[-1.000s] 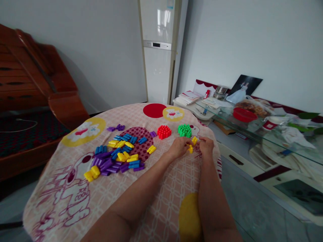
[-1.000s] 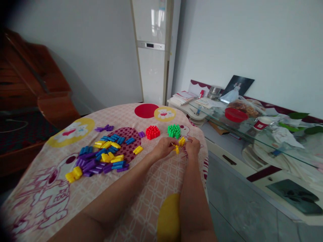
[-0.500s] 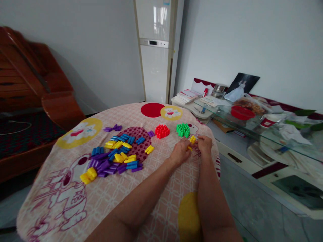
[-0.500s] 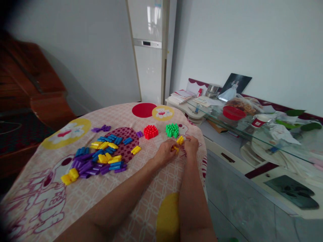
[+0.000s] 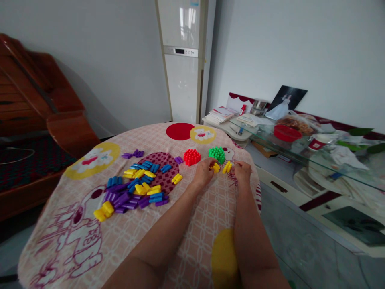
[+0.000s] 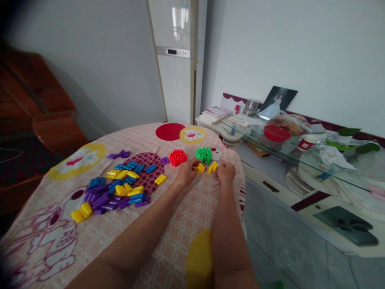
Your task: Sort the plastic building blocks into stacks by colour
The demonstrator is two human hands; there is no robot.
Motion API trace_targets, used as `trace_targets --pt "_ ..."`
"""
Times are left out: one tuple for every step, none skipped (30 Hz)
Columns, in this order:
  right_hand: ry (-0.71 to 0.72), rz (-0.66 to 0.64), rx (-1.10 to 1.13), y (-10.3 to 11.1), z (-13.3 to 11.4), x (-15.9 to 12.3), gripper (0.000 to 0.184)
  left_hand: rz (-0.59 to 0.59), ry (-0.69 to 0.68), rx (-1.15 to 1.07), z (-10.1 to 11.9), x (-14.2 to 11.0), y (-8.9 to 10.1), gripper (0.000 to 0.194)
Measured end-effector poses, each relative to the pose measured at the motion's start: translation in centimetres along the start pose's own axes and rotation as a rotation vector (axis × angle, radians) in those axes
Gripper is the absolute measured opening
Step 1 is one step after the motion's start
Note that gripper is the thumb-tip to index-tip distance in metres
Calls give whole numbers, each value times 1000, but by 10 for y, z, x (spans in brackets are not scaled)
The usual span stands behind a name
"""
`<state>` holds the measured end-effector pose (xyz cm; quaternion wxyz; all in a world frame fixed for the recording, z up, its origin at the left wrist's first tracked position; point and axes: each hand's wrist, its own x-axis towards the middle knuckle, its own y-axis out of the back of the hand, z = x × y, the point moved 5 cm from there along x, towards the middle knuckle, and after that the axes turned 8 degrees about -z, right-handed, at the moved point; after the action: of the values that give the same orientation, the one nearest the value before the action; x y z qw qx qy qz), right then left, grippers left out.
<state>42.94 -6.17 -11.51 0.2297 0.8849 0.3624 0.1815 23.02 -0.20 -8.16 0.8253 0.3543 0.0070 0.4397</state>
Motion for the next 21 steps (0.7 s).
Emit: trace_targets --pt "-7 -9 0 -1 2 1 36 -16 -26 11 2 1 -1 44" --pt "-13 -17 -2 -2 4 2 36 -26 -47 20 3 1 -2 41" --pt "-16 -22 -6 -3 5 2 36 -28 -59 28 3 1 -3 38" --pt "-17 -24 -13 -3 5 3 36 -23 -64 35 3 1 -3 36" --pt "-16 -24 -25 -3 5 3 36 -10 -62 41 2 1 -3 36" --pt "-15 -22 -43 -2 4 2 35 9 -54 47 1 1 -3 37" --pt "-14 -16 -67 -1 1 1 35 33 -41 53 0 0 -3 38" --pt "-14 -8 -99 1 -2 -1 36 53 -24 58 -2 -1 -2 38" --pt "-12 2 -134 2 -7 -3 37 67 -3 64 -3 -1 -2 35" --pt "-7 11 -171 4 -12 -5 38 73 17 69 -4 -2 -2 30" --pt "-1 16 -204 5 -18 -8 40 72 37 75 -4 -3 -2 25" --pt "8 14 -232 5 -24 -11 41 69 54 85 -5 -4 -2 23" --pt "18 1 -257 4 -29 -14 42 63 68 97 -5 -4 -2 26" --pt "30 -19 -279 3 -35 -17 43 56 78 110 -4 -5 -1 28" --pt "45 -42 -303 2 -39 -20 45 50 85 122 -4 -5 -1 31" --pt "63 -66 -329 0 -42 -22 48 42 92 131 -4 -6 -1 32" --pt "84 -90 -357 -2 -44 -24 52 30 97 139 -4 -6 -1 33" --pt "105 -113 -386 -4 -46 -26 55 14 103 145 -4 -6 -1 35" --pt "126 -135 -412 -6 -47 -27 58 -6 110 151 -4 -7 -1 38" --pt "144 -158 -435 -7 -47 -28 59 -25 117 155 -4 -7 -2 42" --pt "159 -178 -453 -9 -47 -28 58 -43 125 158 -5 -7 -3 46"
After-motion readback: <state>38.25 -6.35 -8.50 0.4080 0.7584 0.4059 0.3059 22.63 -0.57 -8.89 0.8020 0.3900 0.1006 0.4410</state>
